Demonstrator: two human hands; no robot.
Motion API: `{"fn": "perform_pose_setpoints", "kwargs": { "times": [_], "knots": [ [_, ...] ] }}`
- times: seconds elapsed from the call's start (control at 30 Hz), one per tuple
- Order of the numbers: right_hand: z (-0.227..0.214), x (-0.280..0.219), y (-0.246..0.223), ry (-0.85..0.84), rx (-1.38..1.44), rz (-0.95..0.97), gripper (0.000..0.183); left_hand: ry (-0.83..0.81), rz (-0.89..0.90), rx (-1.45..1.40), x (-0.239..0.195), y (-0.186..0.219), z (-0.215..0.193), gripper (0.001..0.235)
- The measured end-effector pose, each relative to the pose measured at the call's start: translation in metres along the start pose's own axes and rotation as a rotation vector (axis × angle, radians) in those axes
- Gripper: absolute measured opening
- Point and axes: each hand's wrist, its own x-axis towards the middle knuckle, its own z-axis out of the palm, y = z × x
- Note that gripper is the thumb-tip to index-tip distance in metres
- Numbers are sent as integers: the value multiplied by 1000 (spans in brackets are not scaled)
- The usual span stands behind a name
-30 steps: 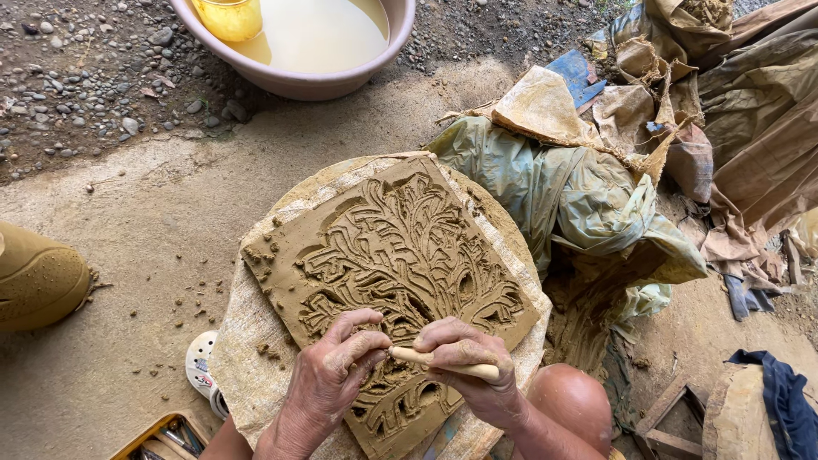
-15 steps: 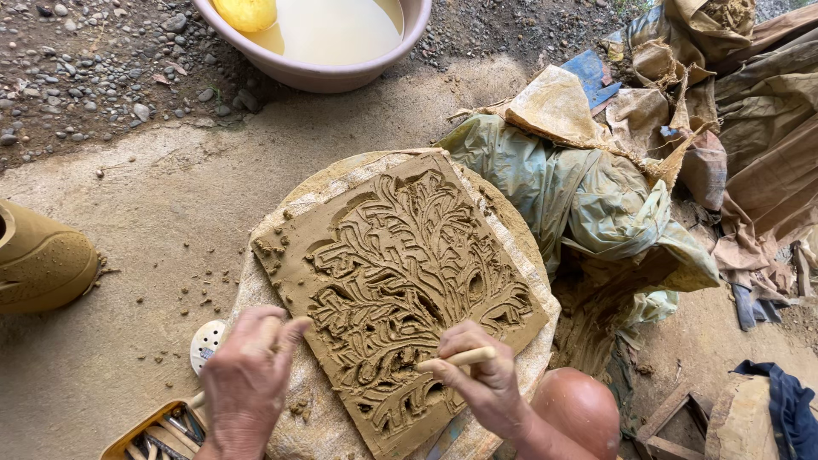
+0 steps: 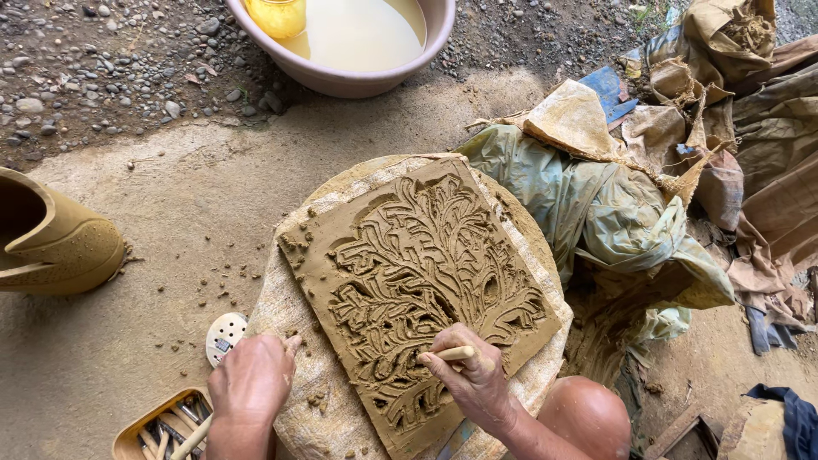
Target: The person carves a tree design into a rectangular slab of clay using a wooden tool. They trace lines and remove excess clay to create depth and texture across the slab.
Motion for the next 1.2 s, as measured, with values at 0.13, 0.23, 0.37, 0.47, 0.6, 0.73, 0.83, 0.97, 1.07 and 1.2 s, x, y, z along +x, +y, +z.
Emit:
{"fn": "perform_pose_setpoints", "kwargs": {
  "times": [0.13, 0.23, 0.37, 0.47, 0.6, 0.73, 0.83, 0.97, 1.07, 1.2],
  "knots": [
    [-18, 0, 10, 107, 331, 279, 8, 218, 14, -43, 2, -5, 3, 26],
    [-32, 5, 9, 109, 455, 351, 11, 785, 731, -277, -2, 5, 0, 21],
    [-36, 2, 10, 75, 240, 226, 10, 577, 354, -439, 0, 32, 8, 32],
    [-48, -2, 25, 230, 349, 225, 11, 559, 180, -279, 12, 17, 5, 42],
    [-82, -13, 49, 424, 574, 200, 16, 56, -88, -131, 38, -9, 8, 71],
    [-101, -17, 63, 533, 620, 149, 22, -194, -100, 32, 61, -16, 19, 92],
    [-115, -12, 64, 600, 604, 166, 23, -169, -153, 89, 72, -21, 30, 103],
    [-126, -16, 57, 666, 521, 265, 22, -188, -104, 2, 77, -40, 33, 101],
    [-131, -15, 56, 652, 487, 278, 23, -43, -39, -17, 75, -40, 23, 98],
    [-131, -19, 62, 641, 382, 314, 24, 82, -99, -60, 67, -33, 9, 87]
  ]
}}
